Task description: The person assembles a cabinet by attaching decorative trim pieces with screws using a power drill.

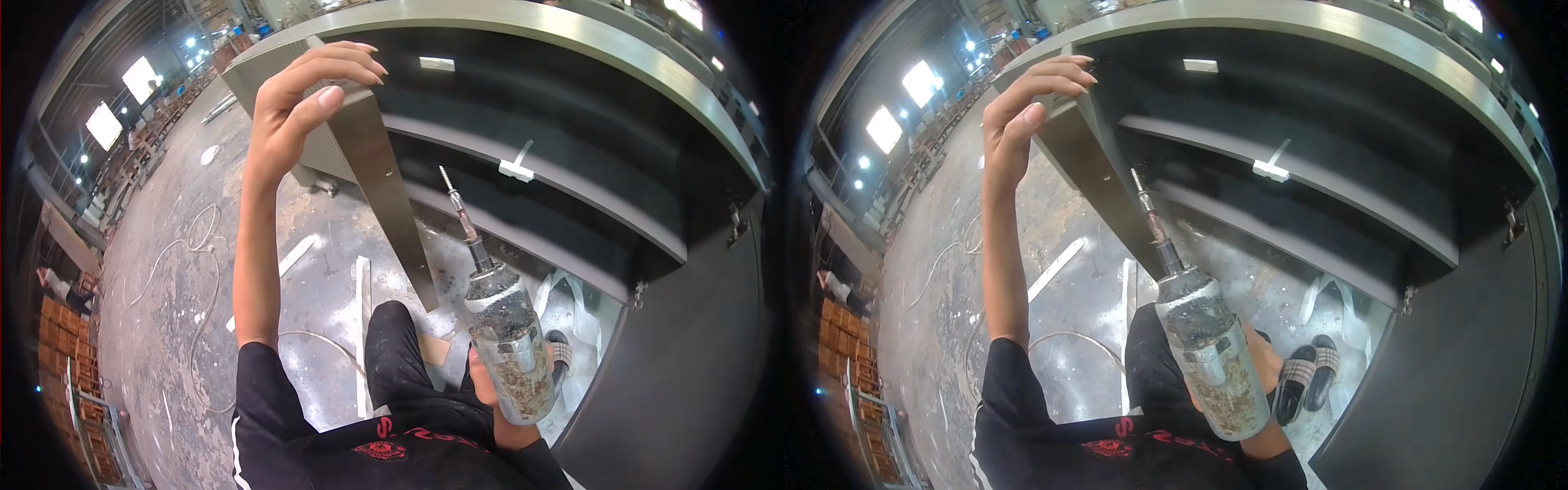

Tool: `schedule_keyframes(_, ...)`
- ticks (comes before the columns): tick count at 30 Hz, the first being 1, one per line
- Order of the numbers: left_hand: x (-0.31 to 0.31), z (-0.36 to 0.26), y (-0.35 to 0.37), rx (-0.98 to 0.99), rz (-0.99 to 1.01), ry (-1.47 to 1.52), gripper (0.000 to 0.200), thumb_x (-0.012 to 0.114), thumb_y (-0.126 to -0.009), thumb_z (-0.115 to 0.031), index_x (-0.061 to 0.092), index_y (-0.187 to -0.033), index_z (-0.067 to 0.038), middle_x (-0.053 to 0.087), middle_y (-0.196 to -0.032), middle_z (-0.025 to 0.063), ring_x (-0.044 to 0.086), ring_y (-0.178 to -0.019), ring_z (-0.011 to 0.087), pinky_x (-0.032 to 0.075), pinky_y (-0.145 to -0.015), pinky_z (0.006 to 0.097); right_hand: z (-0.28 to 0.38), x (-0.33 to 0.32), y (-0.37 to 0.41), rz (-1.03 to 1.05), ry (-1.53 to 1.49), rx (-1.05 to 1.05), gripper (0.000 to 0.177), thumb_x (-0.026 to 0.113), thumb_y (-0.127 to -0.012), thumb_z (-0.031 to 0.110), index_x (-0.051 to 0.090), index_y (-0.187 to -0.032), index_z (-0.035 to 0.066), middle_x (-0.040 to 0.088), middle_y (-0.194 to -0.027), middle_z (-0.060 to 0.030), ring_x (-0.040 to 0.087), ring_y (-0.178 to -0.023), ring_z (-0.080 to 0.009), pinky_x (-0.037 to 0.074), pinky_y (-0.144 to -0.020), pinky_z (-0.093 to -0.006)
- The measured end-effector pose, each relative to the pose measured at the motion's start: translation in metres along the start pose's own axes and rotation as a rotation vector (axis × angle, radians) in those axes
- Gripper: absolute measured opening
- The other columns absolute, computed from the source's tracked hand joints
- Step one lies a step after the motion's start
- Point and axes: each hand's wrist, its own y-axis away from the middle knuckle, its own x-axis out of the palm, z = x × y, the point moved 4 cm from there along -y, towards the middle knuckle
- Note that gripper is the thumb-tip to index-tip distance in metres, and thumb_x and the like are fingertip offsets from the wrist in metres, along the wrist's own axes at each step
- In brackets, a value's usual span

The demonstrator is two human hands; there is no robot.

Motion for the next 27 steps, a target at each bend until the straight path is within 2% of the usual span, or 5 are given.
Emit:
schedule_keyframes(5, 0.017, 0.011, 0.003, -0.125, -0.060, 0.334, 0.033, 0.055, -0.084, -0.025, 0.067, -0.093, 0.005, 0.066, -0.092, 0.0159, 0.062, -0.093, 0.0245, 0.047, -0.087, 0.0354, -0.014, 0.010, 0.021, -0.032, -0.027, 0.044, 0.023, 0.071, -0.066, 0.017, 0.071, -0.089, 0.011, 0.070, -0.093, -0.0052, 0.066, -0.083, -0.0294, 0.050, -0.076, -0.0413)
schedule_keyframes(11, 0.022, 0.014, 0.000, -0.045, -0.043, 0.261, 0.039, 0.061, -0.076, -0.033, 0.065, -0.088, 0.003, 0.062, -0.085, 0.0132, 0.059, -0.082, 0.0213, 0.043, -0.076, 0.0316, -0.002, 0.003, 0.003, 0.004, -0.010, 0.062, 0.033, 0.075, -0.062, 0.018, 0.072, -0.094, 0.009, 0.071, -0.092, -0.0081, 0.068, -0.081, -0.0280, 0.053, -0.074, -0.0381)
schedule_keyframes(13, 0.025, 0.015, 0.000, -0.013, -0.066, 0.264, 0.037, 0.064, -0.075, -0.034, 0.063, -0.085, 0.002, 0.061, -0.083, 0.0115, 0.057, -0.078, 0.0195, 0.042, -0.073, 0.0302, 0.007, 0.001, -0.021, -0.054, -0.105, -0.011, 0.029, 0.079, -0.068, 0.014, 0.072, -0.093, 0.002, 0.071, -0.087, -0.0071, 0.069, -0.075, -0.0204, 0.053, -0.066, -0.0283)
schedule_keyframes(19, 0.027, 0.021, 0.006, -0.041, -0.086, 0.183, 0.040, 0.061, -0.075, -0.039, 0.059, -0.087, -0.001, 0.056, -0.084, 0.0127, 0.054, -0.079, 0.0196, 0.040, -0.072, 0.0304, 0.008, 0.010, -0.017, 0.105, -0.082, 0.138, 0.037, 0.077, -0.063, 0.022, 0.071, -0.098, 0.009, 0.071, -0.094, -0.0082, 0.068, -0.085, -0.0300, 0.053, -0.079, -0.0378)
schedule_keyframes(27, 0.027, 0.025, 0.010, 0.031, -0.086, 0.131, 0.040, 0.061, -0.075, -0.040, 0.059, -0.091, -0.003, 0.055, -0.084, 0.0125, 0.054, -0.079, 0.0201, 0.040, -0.071, 0.0315, 0.010, 0.020, -0.020, 0.151, -0.038, 0.236, 0.044, 0.080, -0.062, 0.024, 0.071, -0.103, 0.010, 0.071, -0.099, -0.0074, 0.066, -0.091, -0.0305, 0.049, -0.084, -0.0385)
